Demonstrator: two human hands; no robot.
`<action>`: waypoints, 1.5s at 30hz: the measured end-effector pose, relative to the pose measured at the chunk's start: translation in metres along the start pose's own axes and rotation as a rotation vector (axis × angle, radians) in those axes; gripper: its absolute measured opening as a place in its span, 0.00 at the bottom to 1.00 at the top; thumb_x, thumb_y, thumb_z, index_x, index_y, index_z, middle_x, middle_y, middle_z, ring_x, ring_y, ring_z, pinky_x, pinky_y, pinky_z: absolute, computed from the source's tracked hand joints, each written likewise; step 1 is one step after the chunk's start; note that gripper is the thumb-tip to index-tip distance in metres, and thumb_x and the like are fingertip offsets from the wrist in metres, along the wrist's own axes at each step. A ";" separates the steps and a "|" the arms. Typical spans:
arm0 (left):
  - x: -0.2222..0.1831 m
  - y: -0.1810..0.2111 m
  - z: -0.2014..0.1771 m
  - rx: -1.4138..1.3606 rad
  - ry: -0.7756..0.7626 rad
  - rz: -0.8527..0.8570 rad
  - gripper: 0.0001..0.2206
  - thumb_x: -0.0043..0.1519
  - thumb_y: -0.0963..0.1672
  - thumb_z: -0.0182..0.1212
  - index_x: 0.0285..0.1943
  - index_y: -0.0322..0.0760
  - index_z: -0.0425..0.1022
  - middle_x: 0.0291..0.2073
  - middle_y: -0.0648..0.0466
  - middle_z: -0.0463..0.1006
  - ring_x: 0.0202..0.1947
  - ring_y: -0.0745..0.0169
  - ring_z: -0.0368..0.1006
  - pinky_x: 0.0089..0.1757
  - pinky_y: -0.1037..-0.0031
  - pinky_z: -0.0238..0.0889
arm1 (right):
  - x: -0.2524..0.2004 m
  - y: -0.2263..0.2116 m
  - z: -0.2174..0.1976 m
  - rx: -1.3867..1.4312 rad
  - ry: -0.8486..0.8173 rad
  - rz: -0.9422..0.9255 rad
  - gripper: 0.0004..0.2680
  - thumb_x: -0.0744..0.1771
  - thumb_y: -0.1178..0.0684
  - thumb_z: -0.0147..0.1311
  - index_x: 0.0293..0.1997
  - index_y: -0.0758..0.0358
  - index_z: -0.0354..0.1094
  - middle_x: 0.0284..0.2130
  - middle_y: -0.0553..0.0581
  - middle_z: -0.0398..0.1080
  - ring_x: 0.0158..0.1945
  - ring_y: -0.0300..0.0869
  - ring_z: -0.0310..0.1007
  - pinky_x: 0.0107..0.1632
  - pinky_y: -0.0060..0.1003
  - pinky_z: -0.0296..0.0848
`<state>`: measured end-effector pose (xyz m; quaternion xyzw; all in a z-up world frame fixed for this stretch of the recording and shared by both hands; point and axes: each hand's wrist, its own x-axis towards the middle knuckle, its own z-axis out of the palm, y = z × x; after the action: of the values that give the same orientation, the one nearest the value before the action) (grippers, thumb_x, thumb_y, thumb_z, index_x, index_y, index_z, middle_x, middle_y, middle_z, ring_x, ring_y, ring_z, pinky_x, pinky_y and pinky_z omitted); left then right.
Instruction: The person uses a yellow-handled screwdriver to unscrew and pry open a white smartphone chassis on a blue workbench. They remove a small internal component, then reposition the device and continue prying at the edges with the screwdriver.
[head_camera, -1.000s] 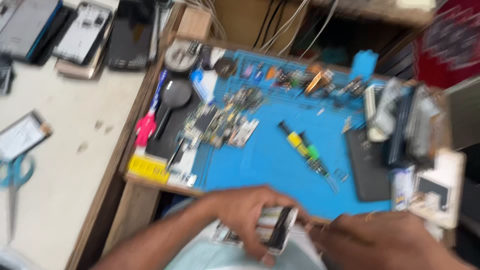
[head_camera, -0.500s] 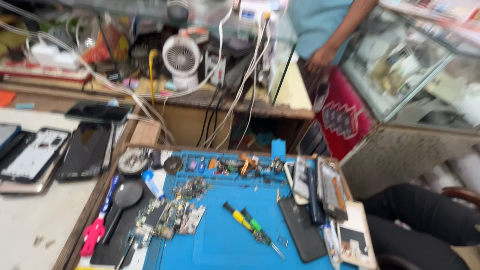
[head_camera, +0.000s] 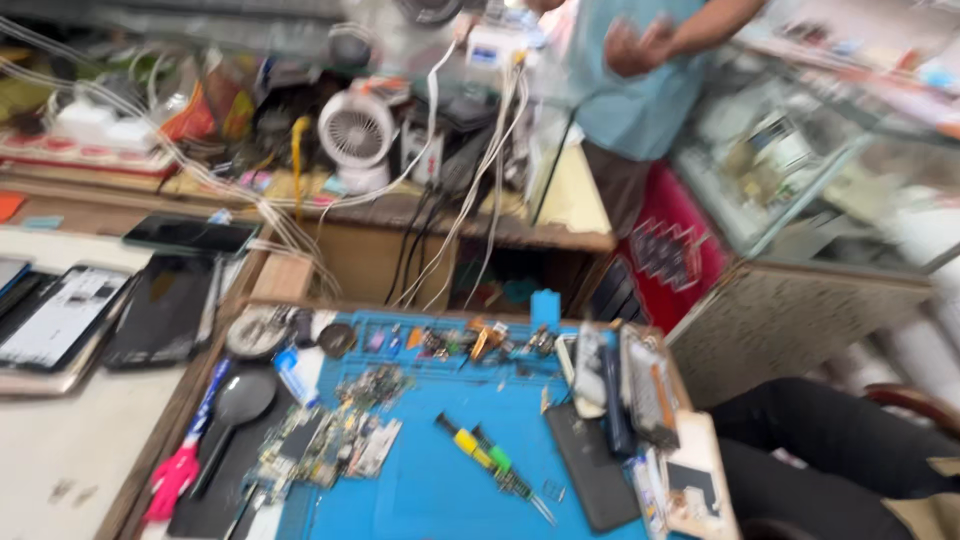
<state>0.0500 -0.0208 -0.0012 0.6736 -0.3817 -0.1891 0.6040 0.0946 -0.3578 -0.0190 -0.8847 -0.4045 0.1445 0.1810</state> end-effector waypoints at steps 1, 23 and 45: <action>-0.010 -0.001 0.005 0.019 0.017 0.027 0.30 0.53 0.49 0.72 0.66 0.39 0.74 0.50 0.52 0.83 0.50 0.62 0.79 0.54 0.72 0.70 | 0.002 -0.007 0.012 0.003 0.017 -0.022 0.09 0.61 0.55 0.63 0.43 0.53 0.81 0.25 0.49 0.76 0.29 0.35 0.80 0.36 0.34 0.77; -0.014 0.024 -0.016 0.674 0.223 -0.190 0.46 0.37 0.57 0.74 0.68 0.39 0.68 0.50 0.42 0.80 0.50 0.39 0.76 0.48 0.52 0.65 | 0.028 -0.096 -0.033 -0.366 0.252 -0.235 0.21 0.55 0.57 0.64 0.54 0.47 0.75 0.24 0.49 0.72 0.21 0.42 0.73 0.25 0.42 0.72; -0.014 -0.015 -0.011 0.727 0.327 -0.237 0.42 0.40 0.57 0.74 0.67 0.45 0.71 0.42 0.47 0.82 0.42 0.42 0.78 0.41 0.54 0.68 | 0.042 -0.091 -0.040 -0.460 -0.079 -0.079 0.18 0.60 0.51 0.63 0.57 0.50 0.76 0.26 0.52 0.74 0.25 0.41 0.76 0.29 0.38 0.74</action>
<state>0.0539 -0.0034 -0.0163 0.9035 -0.2423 -0.0006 0.3535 0.0774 -0.2783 0.0519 -0.8799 -0.4678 0.0757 -0.0357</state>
